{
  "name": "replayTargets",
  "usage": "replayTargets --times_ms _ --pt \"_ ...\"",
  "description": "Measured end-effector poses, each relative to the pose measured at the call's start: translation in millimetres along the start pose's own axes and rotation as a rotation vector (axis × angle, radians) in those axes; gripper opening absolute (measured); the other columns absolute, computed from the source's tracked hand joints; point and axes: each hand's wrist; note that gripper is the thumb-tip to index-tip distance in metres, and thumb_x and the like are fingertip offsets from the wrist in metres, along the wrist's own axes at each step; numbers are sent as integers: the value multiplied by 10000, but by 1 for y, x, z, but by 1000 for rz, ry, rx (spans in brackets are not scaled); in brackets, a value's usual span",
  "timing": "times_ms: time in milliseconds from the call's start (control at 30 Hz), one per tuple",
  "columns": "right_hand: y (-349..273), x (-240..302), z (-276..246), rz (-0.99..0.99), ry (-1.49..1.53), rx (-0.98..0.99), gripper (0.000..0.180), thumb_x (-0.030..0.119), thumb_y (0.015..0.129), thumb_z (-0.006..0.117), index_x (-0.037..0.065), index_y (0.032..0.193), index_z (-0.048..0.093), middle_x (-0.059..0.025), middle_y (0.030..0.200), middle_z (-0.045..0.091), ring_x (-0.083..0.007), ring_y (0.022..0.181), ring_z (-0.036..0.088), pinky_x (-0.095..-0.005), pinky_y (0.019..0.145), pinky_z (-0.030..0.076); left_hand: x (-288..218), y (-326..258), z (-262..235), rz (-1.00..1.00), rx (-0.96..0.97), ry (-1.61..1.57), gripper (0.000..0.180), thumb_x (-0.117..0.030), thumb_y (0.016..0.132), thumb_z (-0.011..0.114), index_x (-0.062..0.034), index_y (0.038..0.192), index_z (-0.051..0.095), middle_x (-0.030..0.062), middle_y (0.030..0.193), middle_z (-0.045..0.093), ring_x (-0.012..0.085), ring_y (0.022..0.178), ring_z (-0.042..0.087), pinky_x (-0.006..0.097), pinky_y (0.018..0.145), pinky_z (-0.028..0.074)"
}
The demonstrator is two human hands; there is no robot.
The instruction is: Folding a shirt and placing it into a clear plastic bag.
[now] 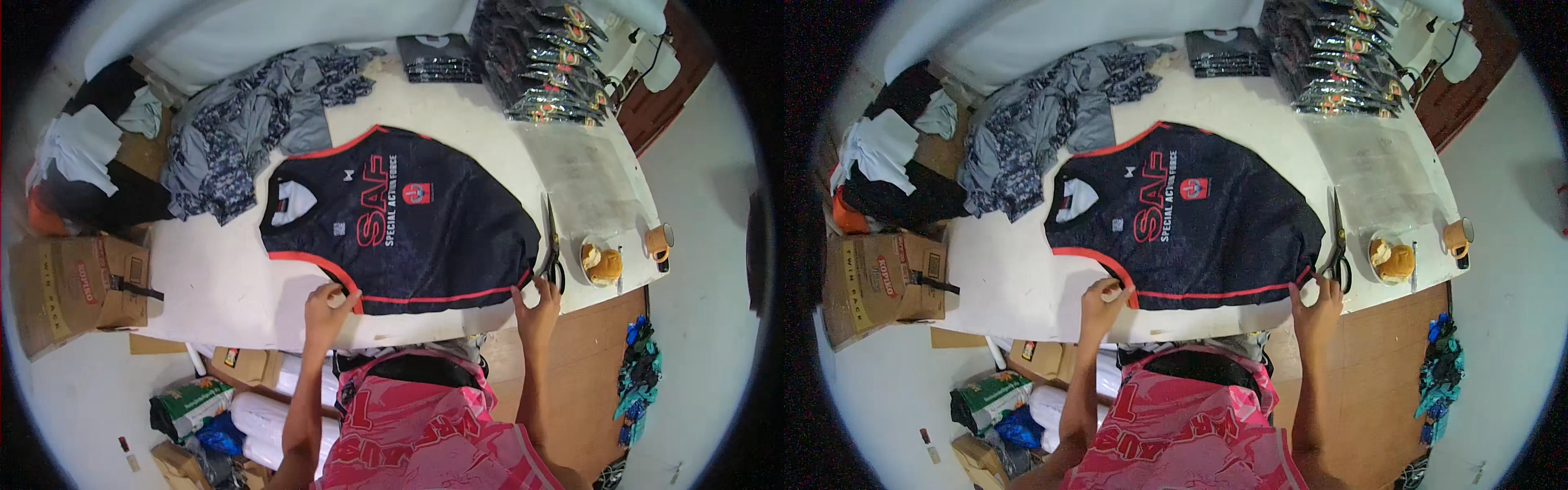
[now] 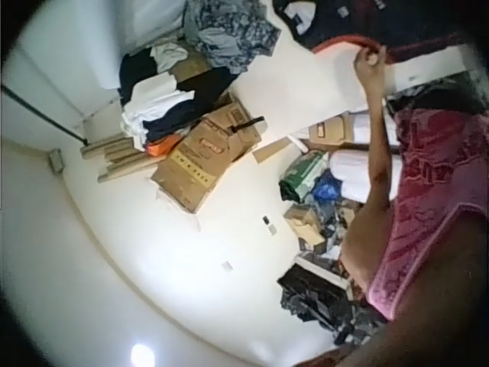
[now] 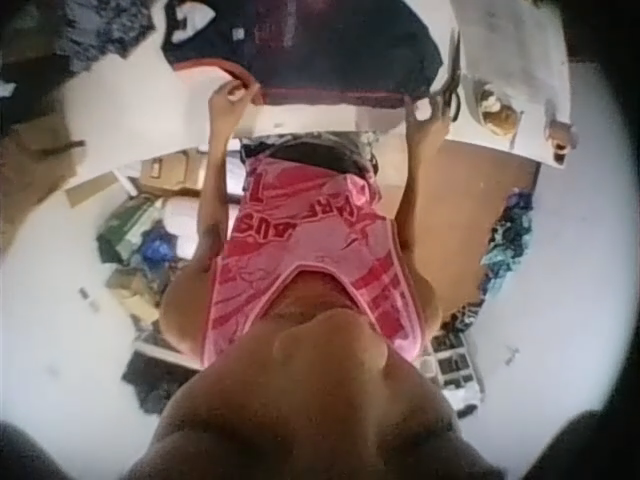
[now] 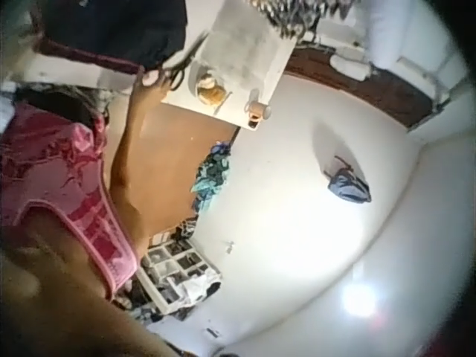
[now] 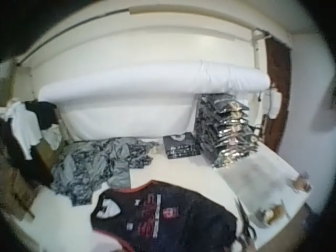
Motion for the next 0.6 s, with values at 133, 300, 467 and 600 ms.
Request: replayTargets --times_ms 133,300,467,600 --pt "-24 -18 12 263 147 117 548 311 773 807 -35 1156 622 -198 1015 633 -343 873 641 -413 726 507 -13 -31 22 49 39 142 300 -275 733 835 -25 809 688 122 826 655 313 813 613 423 735 479" --pt "-5 -57 59 191 342 182 260 157 815 730 -34 965 636 -147 836 647 -300 773 643 -378 705 504 -3 -23 21 173 -25 -106 166 -154 848 740 -18 872 647 95 842 633 245 767 635 340 640 481" --pt "30 -28 53 517 1095 182 116 118 915 660 80 966 563 14 816 587 -106 754 545 -253 730 435 -39 2 -16 -83 14 -567 143 -157 974 616 -24 993 566 62 822 609 157 615 646 250 482 458" --pt "53 -9 8 452 1260 320 94 95 956 620 116 982 532 76 788 521 -40 741 473 -192 700 373 -48 24 -50 58 -190 -561 159 -184 1010 563 -31 979 532 73 762 615 144 536 629 235 464 463"
Point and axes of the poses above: each hand's wrist, its own y-axis towards the middle knuckle, its own z-axis out of the palm, x = y × z
